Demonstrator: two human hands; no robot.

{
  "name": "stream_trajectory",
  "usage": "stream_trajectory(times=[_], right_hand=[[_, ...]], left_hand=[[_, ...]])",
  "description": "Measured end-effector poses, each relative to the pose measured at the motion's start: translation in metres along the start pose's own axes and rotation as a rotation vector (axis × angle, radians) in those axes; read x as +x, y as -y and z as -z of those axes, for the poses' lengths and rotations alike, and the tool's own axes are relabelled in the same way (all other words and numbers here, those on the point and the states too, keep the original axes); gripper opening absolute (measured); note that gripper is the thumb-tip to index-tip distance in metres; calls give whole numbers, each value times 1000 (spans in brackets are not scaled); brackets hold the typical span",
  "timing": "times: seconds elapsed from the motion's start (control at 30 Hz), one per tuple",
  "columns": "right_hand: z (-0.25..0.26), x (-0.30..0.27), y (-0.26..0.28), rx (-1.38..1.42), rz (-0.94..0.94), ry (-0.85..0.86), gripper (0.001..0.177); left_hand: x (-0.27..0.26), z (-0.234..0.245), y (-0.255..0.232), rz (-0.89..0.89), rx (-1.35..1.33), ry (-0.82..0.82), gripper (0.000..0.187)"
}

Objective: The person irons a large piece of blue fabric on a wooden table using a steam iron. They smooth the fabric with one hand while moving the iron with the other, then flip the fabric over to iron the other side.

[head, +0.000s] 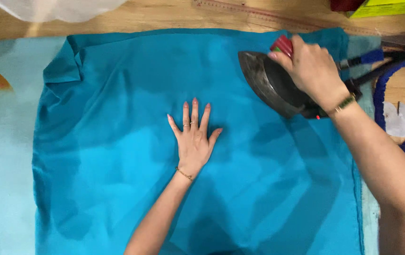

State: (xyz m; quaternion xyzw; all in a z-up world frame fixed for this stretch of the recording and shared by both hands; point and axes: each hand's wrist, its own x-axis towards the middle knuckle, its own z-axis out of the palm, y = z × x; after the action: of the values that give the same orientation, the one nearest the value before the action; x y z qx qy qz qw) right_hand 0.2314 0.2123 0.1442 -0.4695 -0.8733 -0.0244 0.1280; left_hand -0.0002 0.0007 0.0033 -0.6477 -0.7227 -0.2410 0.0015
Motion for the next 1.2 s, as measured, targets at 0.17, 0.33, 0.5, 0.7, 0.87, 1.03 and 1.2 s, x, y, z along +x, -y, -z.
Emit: stream_trajectory(times=[0.17,0.33,0.5,0.7,0.87,1.03,1.2], right_hand=[[31,-72,2,-1,-70,125,54],[48,-127,12,30,-82,216,49],[44,-142,24,-40,23,205,52],[30,-102,58,-76,53,118,55],[4,-43,85,-89,66,-2,58],[-26,20,97,-79,79,-116,57],[-38,47,104,-55,98,-202,60]], left_hand=[[-2,1,-1,-6,3,9,74],[-1,0,1,-17,13,7,73],[-1,10,-9,3,-52,19,70],[-28,19,-48,-55,-62,57,68],[-50,22,-68,-96,-69,97,71],[-56,20,-71,-104,-68,97,70],[-55,20,-63,-86,-65,72,69]])
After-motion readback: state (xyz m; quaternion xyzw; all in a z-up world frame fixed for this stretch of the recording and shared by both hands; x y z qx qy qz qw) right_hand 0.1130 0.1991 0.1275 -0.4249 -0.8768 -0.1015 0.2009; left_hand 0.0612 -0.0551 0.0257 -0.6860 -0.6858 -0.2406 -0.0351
